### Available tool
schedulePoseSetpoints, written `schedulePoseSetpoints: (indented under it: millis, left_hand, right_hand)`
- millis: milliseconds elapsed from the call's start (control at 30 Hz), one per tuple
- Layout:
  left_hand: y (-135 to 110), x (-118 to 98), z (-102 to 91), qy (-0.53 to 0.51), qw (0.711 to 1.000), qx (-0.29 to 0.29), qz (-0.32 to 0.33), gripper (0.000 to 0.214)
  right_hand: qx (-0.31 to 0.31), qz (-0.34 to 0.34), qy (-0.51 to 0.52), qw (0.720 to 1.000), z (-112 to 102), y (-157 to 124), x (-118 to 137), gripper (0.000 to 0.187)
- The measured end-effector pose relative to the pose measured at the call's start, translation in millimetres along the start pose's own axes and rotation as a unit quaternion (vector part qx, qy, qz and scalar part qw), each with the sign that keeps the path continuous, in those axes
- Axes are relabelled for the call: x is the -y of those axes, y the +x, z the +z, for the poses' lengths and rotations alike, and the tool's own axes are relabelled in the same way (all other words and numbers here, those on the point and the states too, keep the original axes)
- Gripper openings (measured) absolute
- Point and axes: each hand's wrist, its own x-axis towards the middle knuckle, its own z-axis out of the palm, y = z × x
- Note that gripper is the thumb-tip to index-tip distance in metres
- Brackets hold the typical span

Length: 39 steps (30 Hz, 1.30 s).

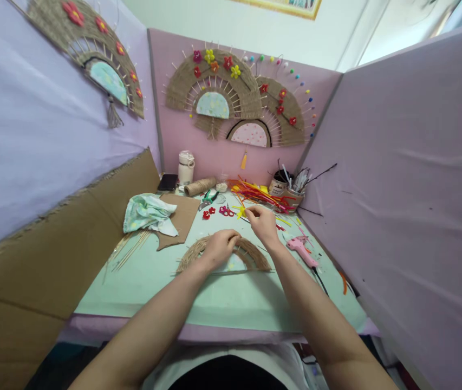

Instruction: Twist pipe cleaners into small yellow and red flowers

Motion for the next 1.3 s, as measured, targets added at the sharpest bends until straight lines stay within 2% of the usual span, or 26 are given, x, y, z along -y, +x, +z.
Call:
schedulePoseSetpoints:
  millis: [133, 167, 267, 333, 467, 633, 733, 833, 1000, 1067, 1133, 1233, 1300]
  left_hand:
    - [-1, 3, 2.5, 0.009, 1.0, 0.018, 0.011, 0.017]
    - [-1, 4, 2.8, 0.008, 1.0, 0.022, 0.009, 0.016]
    - [-1, 5, 2.6, 0.003, 0.999, 0.037, -0.002, 0.016]
    - [-1, 5, 2.4, 0.006, 0.999, 0.047, -0.004, 0.017]
    - [-1, 2, 3.0, -0.018, 0.998, 0.065, -0.012, 0.016]
    - [-1, -1, 3.7, -0.046, 0.995, 0.08, -0.048, 0.019]
    - [-3, -4, 1.1, -0.013, 0.994, 0.066, -0.086, 0.031]
    - [-3, -7, -3.5, 0.017, 0.994, 0.057, -0.094, 0.037]
    - [-1, -10, -6.5, 0.041, 0.993, 0.053, -0.094, 0.024]
    - [0, -9, -4.9, 0.061, 0.993, 0.06, -0.087, 0.021]
    - [1, -7, -2.8, 0.072, 0.992, 0.07, -0.074, 0.02]
    - [1, -2, -0.2, 0.082, 0.992, 0.081, -0.054, 0.019]
    - [1, 1, 0.6, 0.08, 0.991, 0.098, -0.04, 0.017]
  right_hand:
    - [-0.017, 0.036, -0.011, 0.999, 20, 15, 4, 0.025]
    - [0.008, 0.046, -0.011, 0.999, 27, 15, 3, 0.026]
    - [0.146, 0.067, -0.008, 0.987, 42, 10, -5, 0.027]
    - [0.198, 0.073, 0.001, 0.978, 44, 8, -12, 0.026]
    - [0.197, 0.075, -0.011, 0.978, 24, 22, -23, 0.019]
    - [0.125, 0.065, -0.109, 0.984, -8, 65, -36, 0.04]
    - [0.122, 0.085, -0.117, 0.982, -16, 90, -49, 0.045]
    - [0.139, 0.088, -0.129, 0.978, -21, 118, -66, 0.042]
    - [0.113, 0.065, -0.214, 0.968, -44, 167, -96, 0.03]
    - [0.134, 0.068, -0.247, 0.957, -57, 180, -107, 0.023]
    - [0.189, 0.072, -0.272, 0.941, -68, 185, -115, 0.017]
    - [0.275, 0.08, -0.306, 0.908, -76, 180, -124, 0.012]
    - [0.304, 0.088, -0.335, 0.887, -76, 173, -128, 0.008]
